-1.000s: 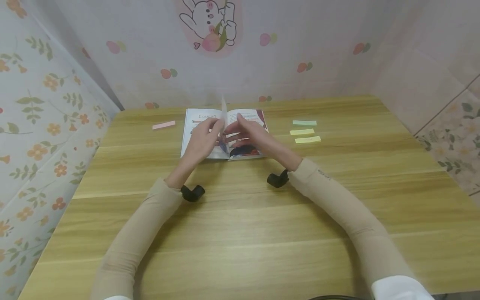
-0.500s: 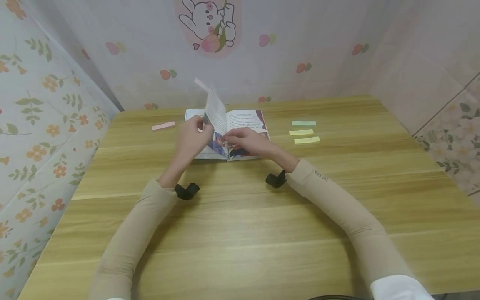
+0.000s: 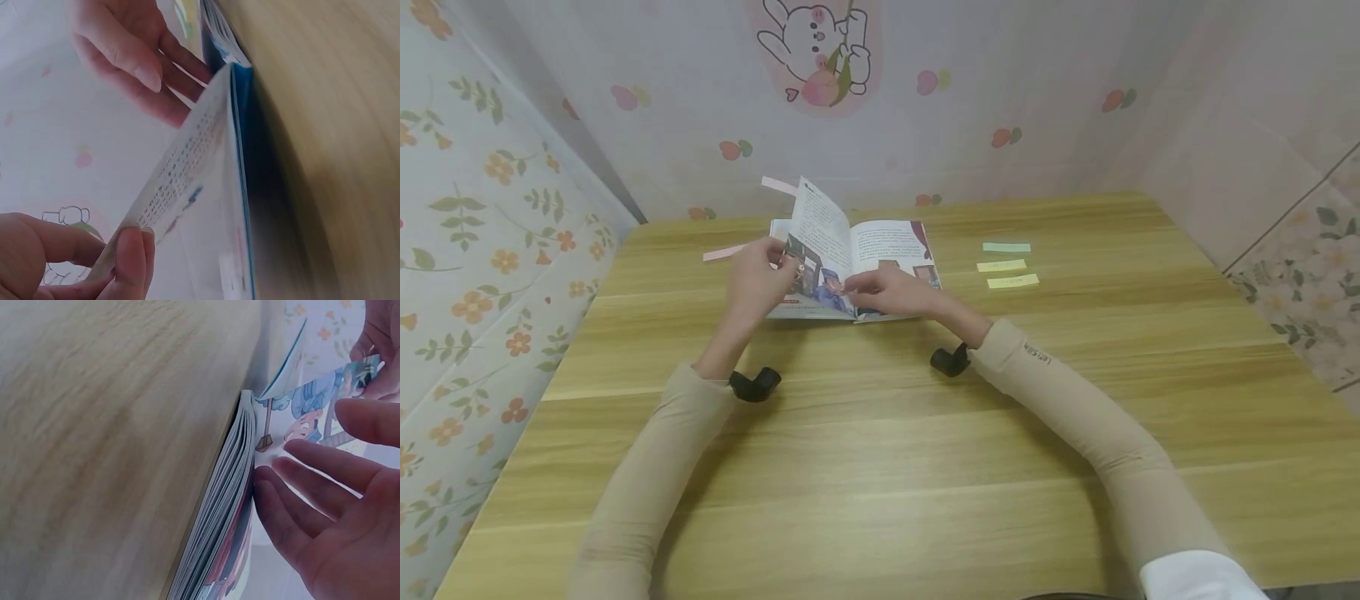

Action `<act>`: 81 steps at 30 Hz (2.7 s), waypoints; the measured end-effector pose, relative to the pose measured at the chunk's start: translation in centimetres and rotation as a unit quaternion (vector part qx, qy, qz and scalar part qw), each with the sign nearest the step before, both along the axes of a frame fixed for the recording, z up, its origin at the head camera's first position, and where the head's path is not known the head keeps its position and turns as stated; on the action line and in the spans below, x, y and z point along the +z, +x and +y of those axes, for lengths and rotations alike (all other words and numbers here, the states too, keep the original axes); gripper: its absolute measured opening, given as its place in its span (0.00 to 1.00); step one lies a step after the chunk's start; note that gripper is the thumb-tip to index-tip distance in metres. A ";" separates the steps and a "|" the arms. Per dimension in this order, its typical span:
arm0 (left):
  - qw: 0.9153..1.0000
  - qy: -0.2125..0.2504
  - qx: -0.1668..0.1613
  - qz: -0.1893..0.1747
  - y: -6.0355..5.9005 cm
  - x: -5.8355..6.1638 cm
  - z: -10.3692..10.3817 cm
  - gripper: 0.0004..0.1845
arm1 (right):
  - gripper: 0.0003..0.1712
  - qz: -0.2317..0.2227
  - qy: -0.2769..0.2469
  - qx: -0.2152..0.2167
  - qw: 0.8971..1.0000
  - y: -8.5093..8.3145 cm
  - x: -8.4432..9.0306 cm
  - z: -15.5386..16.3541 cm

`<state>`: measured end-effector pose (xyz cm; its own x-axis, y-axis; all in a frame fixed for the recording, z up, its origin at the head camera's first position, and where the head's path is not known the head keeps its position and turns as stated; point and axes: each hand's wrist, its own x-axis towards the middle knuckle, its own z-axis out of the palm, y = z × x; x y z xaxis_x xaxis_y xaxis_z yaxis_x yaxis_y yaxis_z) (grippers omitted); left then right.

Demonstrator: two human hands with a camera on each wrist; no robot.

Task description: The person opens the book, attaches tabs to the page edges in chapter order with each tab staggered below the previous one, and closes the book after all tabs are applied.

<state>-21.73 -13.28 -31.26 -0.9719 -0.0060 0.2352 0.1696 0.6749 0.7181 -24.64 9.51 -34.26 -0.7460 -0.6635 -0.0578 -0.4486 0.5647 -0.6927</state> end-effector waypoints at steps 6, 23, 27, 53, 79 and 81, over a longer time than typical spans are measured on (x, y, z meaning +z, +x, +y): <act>1.000 -0.016 0.004 -0.012 0.1 -0.2 -0.7 0.22 | 0.14 0.016 0.013 0.029 0.999 0.1 -0.1 -0.1; 0.959 -0.219 -0.129 -0.125 -1.2 -2.3 -0.5 0.38 | 0.11 0.057 0.045 0.071 0.995 -0.2 -0.2 -0.5; 0.941 -0.246 -0.159 -0.167 -1.1 -3.0 -0.5 0.38 | 0.10 0.055 0.041 0.081 0.994 -0.3 -0.4 -0.4; 0.933 -0.251 -0.178 -0.189 -0.7 -3.4 -0.4 0.37 | 0.33 0.057 0.087 0.030 0.994 -0.6 -0.3 5.5; 0.931 -0.253 -0.172 -0.202 -0.5 -3.3 -0.3 0.37 | 0.46 0.026 0.118 -0.013 0.993 -0.3 -0.2 9.7; 0.930 -0.255 -0.172 -0.200 -0.5 -3.3 -0.4 0.37 | 0.45 0.030 0.118 -0.012 0.993 -0.3 -0.2 9.7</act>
